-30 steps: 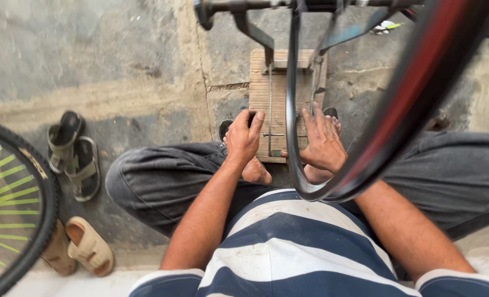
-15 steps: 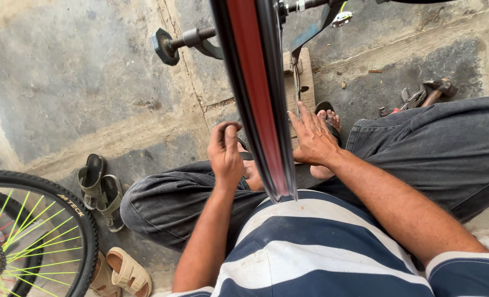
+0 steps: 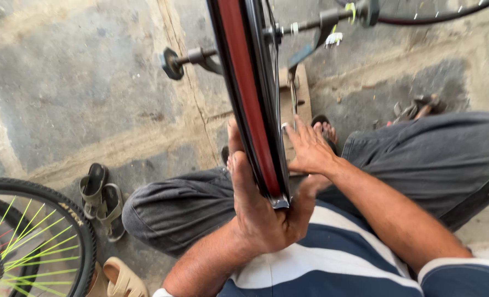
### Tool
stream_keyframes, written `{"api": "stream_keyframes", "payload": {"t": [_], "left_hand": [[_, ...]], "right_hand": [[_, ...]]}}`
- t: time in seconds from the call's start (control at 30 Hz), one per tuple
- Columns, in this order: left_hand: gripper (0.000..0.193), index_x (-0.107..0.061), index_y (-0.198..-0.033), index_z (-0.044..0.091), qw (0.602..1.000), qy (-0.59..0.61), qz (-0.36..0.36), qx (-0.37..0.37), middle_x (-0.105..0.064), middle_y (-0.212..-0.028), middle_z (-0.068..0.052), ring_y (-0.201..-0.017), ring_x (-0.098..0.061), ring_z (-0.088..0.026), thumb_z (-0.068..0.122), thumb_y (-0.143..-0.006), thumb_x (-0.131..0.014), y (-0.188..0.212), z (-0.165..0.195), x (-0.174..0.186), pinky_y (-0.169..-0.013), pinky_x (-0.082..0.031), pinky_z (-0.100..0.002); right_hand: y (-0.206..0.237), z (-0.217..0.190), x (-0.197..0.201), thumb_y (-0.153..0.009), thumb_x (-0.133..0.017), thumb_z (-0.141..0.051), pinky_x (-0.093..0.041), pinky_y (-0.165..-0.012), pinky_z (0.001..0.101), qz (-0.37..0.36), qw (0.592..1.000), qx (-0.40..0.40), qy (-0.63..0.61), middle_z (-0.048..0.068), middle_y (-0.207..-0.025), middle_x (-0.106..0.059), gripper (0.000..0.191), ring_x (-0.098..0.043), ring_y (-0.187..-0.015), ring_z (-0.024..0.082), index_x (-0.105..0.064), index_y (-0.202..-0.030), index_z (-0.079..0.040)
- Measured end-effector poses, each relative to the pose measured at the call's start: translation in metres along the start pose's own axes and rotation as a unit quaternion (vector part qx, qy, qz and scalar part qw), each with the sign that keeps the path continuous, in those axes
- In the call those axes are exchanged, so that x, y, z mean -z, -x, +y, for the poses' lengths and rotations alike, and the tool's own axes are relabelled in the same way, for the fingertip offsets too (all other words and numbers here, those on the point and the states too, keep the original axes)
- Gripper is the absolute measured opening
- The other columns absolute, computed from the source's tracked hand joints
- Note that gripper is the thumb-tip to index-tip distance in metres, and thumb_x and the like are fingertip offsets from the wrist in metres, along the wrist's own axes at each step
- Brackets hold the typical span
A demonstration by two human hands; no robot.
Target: The person sits on the floor in front of a bicycle wheel mounted on a truing stand and uses a spoke wrench to turn spoke nipples around the rim, checking the wheel as they work. They spin the wheel and continue tightening spokes, then reach to the hub area at the end.
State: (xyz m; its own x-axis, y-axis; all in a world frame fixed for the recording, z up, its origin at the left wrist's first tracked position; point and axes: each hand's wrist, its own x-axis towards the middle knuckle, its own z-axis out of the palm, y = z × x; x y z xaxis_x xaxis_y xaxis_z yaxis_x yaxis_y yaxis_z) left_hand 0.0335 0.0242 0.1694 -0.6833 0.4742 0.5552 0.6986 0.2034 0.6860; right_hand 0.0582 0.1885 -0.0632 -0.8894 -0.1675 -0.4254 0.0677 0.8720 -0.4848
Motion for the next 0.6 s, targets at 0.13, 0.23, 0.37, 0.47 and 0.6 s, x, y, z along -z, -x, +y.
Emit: {"api": "stream_keyframes", "payload": {"t": [0.13, 0.23, 0.37, 0.47, 0.6], "left_hand": [[0.088, -0.001, -0.159, -0.013, 0.995, -0.082, 0.020, -0.047, -0.016, -0.156, -0.052, -0.154, -0.025, -0.061, 0.013, -0.108, -0.067, 0.001, -0.001, 0.000, -0.129, -0.017, -0.056], [0.080, -0.006, -0.155, -0.019, 0.994, -0.098, 0.028, -0.030, -0.024, -0.151, -0.055, -0.149, -0.032, -0.065, 0.006, -0.104, -0.062, 0.003, 0.001, -0.003, -0.127, -0.021, -0.062], [0.075, -0.010, -0.156, -0.020, 0.996, -0.069, 0.047, -0.036, -0.025, -0.154, -0.055, -0.153, -0.033, -0.066, 0.005, -0.106, -0.060, 0.009, 0.001, -0.010, -0.130, -0.033, -0.061], [0.074, -0.011, -0.159, -0.014, 0.995, -0.010, 0.081, -0.060, -0.024, -0.156, -0.051, -0.152, -0.031, -0.062, 0.007, -0.104, -0.057, 0.009, -0.013, -0.017, -0.128, -0.029, -0.062], [0.088, -0.018, -0.166, 0.006, 0.962, 0.230, 0.124, -0.075, -0.036, -0.162, -0.022, -0.154, -0.041, -0.036, 0.040, -0.100, -0.065, -0.003, -0.059, -0.004, -0.128, -0.035, -0.054]], "right_hand": [[0.011, -0.007, 0.072, -0.062, -0.086, -0.050, -0.032, -0.114, 0.0510, -0.029, 0.998, 0.028, 0.037, 0.025, -0.153, -0.039, 0.107, -0.037, -0.142, 0.042, -0.045, -0.153, -0.010], [0.009, -0.001, 0.143, -0.084, -0.080, -0.040, -0.045, -0.109, 0.0478, 0.290, 0.952, 0.097, 0.020, 0.021, -0.134, -0.065, 0.066, -0.058, -0.129, 0.040, -0.063, -0.133, 0.000], [-0.023, 0.026, 0.232, -0.096, -0.076, -0.042, -0.053, -0.090, 0.0457, 0.451, 0.889, 0.048, 0.062, 0.014, -0.106, -0.074, 0.044, -0.068, -0.101, 0.035, -0.073, -0.114, -0.002], [-0.073, 0.050, 0.274, -0.098, -0.069, -0.051, -0.053, -0.078, 0.0433, 0.286, 0.951, -0.072, -0.091, 0.014, -0.089, -0.074, 0.049, -0.069, -0.085, 0.030, -0.073, -0.106, -0.002], [-0.104, 0.072, 0.263, -0.094, -0.079, -0.050, -0.052, -0.068, 0.0431, 0.147, 0.964, -0.146, -0.168, 0.022, -0.079, -0.068, 0.058, -0.061, -0.071, 0.032, -0.070, -0.089, 0.007]]}}
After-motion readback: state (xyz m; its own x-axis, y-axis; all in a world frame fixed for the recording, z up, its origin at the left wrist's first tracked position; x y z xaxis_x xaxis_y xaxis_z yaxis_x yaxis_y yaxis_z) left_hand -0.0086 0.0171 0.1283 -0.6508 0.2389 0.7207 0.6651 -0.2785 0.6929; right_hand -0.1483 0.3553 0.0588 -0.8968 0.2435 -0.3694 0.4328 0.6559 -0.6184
